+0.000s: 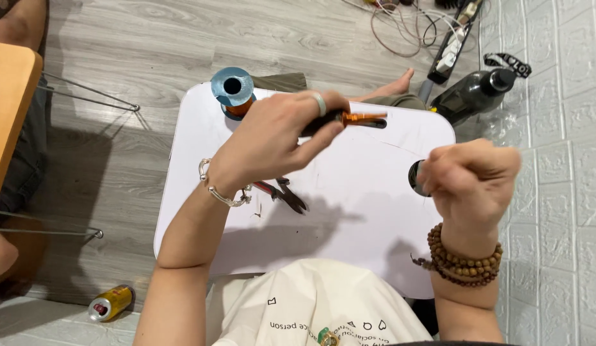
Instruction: Winding copper wire onto a motor armature by hand
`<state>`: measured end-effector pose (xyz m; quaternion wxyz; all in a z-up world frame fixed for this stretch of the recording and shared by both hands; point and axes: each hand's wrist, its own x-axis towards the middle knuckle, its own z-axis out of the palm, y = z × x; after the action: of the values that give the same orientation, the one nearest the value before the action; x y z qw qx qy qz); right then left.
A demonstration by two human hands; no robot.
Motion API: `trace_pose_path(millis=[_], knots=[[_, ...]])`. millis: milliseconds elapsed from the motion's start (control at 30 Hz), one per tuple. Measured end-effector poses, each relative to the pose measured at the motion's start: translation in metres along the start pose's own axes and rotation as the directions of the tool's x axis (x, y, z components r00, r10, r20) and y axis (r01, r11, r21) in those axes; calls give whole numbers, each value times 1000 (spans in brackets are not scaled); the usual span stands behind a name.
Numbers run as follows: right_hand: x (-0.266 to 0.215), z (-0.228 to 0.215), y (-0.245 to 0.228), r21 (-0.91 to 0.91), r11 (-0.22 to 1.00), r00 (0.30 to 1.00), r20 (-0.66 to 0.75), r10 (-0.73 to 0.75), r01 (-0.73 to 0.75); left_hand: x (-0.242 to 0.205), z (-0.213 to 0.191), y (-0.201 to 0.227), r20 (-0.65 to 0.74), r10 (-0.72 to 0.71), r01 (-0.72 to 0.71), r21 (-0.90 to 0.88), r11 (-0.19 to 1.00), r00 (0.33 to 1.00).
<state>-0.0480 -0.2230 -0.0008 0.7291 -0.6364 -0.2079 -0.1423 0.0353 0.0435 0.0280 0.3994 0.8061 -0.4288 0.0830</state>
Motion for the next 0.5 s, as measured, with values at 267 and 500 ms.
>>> trace_pose_path(millis=[267, 500], knots=[[30, 15, 19, -81, 921, 920, 68, 386, -381, -3, -24, 9, -179, -14, -7, -116, 993, 984], [39, 26, -8, -657, 753, 934, 288, 212, 32, -7, -26, 30, -89, -19, 10, -98, 995, 996]])
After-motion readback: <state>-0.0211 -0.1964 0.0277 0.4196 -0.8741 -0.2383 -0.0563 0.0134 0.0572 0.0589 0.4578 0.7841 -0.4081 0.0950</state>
